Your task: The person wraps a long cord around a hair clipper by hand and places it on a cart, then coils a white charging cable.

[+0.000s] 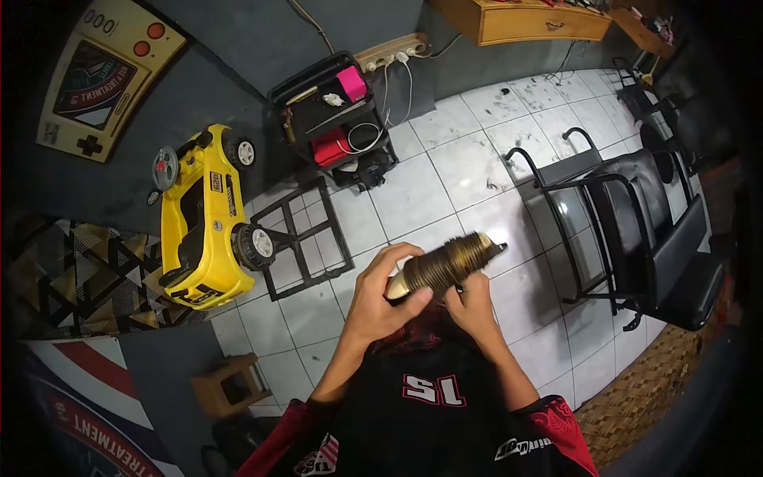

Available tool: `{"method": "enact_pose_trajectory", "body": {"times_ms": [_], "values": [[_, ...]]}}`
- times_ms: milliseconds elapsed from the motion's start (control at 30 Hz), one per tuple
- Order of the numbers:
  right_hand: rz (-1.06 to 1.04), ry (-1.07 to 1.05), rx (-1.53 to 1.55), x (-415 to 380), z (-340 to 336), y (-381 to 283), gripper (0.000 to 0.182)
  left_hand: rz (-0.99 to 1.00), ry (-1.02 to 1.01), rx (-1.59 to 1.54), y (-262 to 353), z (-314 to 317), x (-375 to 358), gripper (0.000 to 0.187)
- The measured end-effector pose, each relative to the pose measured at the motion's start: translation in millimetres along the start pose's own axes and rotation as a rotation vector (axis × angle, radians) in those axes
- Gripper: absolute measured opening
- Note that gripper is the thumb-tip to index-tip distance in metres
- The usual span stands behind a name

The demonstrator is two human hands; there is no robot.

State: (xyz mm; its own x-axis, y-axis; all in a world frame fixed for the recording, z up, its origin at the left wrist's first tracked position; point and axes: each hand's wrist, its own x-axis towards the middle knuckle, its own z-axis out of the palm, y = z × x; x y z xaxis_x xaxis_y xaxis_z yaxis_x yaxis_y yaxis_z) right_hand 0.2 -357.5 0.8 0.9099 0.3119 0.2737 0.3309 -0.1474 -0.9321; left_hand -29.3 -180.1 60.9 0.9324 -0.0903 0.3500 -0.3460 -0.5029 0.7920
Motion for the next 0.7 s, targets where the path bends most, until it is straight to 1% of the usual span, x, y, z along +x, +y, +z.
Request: {"method": "enact_pose_trajectory", "body": {"times_ms": [67,100,133,200,233,267,333,367,433,467,533,600,633,667,700], "values": [[0.313,-0.15,-0.056,10,-10,-22,0.008,-0.467,0.063,-0.569,-2,9,-5,0.047],[0.244,-0.15,-0.111,11,-13,-23,0.009,-0.47,0.069,-0.664,0,8,-1,0.04],[0.244,-0.152,-0.108,12,-15,-23,0.009,-0.472,0.071,-0.662,-3,8,2,0.04],[0.27,-0.157,-0.117,13,-20,-23,0.011,-0.588,0.186,-0.676,-9,8,4,0.046],[0.254,-0.115,-0.097,12,-20,-19,0.012,-0.601,0.202,-0.764,-13,6,5,0.046],[0.253,-0.122,-0.096,15,-22,-20,0.012,-0.633,0.252,-0.855,-12,4,8,0.046],[0.186,-0.079,-0.307,22,-25,-21,0.011,-0.75,0.365,-0.947,-11,-2,13,0.046],[0.082,0.009,-0.331,24,-21,-16,0.008,-0.753,0.37,-0.944,-14,-7,11,0.046],[0.102,0.038,-0.346,31,-20,-22,0.008,-0.834,0.415,-1.154,-22,-16,9,0.045],[0.126,0.07,-0.365,34,-20,-28,0.007,-0.837,0.416,-1.155,-23,-18,9,0.045],[0.117,0.04,-0.358,40,-23,-41,0.008,-0.835,0.456,-1.097,-25,-22,11,0.046],[0.232,-0.18,-0.117,45,-27,-58,0.011,-0.846,0.452,-1.096,-28,-24,10,0.046],[0.243,-0.234,-0.094,46,-25,-64,0.015,-0.853,0.454,-1.091,-30,-25,10,0.046],[0.249,-0.23,-0.098,48,-21,-69,0.015,-0.857,0.448,-1.095,-33,-25,8,0.046],[0.253,-0.243,-0.036,50,-18,-73,0.016,-0.85,0.415,-1.076,-36,-25,6,0.047]]}}
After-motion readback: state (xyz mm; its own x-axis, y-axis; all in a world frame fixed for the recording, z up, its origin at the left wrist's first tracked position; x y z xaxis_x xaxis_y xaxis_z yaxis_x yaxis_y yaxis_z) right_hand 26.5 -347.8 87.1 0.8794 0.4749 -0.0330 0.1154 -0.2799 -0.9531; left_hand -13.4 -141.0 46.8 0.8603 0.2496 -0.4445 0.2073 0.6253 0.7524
